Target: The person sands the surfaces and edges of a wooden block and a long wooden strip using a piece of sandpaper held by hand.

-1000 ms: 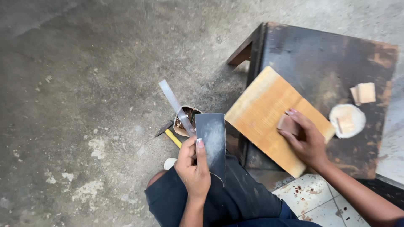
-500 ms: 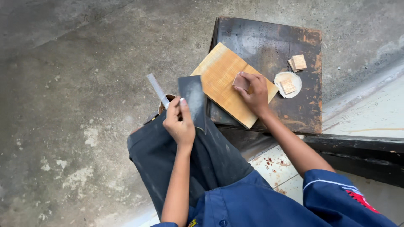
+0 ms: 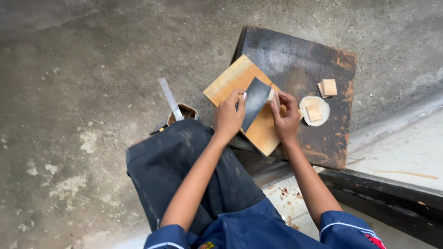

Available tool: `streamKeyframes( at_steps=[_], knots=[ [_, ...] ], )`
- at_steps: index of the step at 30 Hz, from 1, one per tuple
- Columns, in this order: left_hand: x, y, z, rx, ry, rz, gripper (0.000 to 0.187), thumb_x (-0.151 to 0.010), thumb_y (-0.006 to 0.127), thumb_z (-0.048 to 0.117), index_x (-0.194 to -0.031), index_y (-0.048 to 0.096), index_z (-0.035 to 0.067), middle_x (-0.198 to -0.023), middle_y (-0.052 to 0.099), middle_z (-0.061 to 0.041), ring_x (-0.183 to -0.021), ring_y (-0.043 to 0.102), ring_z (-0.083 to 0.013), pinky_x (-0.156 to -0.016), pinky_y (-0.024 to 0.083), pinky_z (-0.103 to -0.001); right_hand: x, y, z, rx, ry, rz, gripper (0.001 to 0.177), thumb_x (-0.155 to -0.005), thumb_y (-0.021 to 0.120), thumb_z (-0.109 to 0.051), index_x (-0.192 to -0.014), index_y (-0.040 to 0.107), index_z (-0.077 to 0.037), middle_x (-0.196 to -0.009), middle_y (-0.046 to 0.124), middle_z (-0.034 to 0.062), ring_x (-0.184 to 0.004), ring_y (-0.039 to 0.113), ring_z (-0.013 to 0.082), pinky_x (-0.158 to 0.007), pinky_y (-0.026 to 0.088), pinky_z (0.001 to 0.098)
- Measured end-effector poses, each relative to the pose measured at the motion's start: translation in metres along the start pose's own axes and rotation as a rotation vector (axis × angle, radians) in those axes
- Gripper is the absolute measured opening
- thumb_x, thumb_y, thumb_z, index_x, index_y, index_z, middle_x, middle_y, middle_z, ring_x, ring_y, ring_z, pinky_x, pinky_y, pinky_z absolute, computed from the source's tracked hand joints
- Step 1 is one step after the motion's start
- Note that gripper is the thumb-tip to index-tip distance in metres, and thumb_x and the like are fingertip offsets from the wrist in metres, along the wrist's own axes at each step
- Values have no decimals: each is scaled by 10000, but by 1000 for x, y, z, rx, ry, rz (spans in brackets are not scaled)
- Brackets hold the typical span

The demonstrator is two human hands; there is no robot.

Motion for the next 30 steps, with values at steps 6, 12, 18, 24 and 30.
streamKeyframes(
  at_steps=[6,12,18,24,30],
  knots=[
    [-14,-17,-48,43,156,98,141,-992,688,292,-1046,756,181,-914,767,-14,-907,707,-266,-781,590,-361,1,4,8,51,62,-32,199,-993,741,-83,-1176,697,-17,-1093,736,142,-928,694,266,-899,545,389],
    [-10,-42,-37,260,183,120,115,-992,711,211,-1028,805,155,-902,783,-53,-797,722,-279,-706,576,-370,7,3,22,-87,127,-59,284,-1086,531,-178,-1282,643,-5,-949,720,165,-833,669,202,-794,580,411],
    [-8,-7,20,257,336,35,104,-932,773,193,-1024,813,222,-902,786,25,-816,746,-217,-739,599,-321,22,1,38,-392,365,-62,470,-1126,306,-320,-1227,648,-13,-666,678,149,-596,687,166,-575,598,310],
    [-3,12,58,91,476,14,108,-945,751,210,-1043,795,229,-849,751,24,-781,737,-209,-696,591,-299,73,4,32,-723,689,93,318,-1096,486,-362,-1017,611,-81,-741,664,80,-577,620,169,-501,484,253],
    [14,8,67,-89,643,132,252,-928,776,295,-1165,745,216,-960,721,30,-822,717,-199,-710,589,-315,66,-14,-13,-600,742,162,239,-1055,620,-207,-914,619,-15,-740,670,97,-596,623,158,-516,456,235]
  ],
)
Point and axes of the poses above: each hand's wrist, its own x-axis away from the middle knuckle, its own y-axis out of the palm, z = x × y, the point moved 6 cm from there along -x, towards the middle knuckle
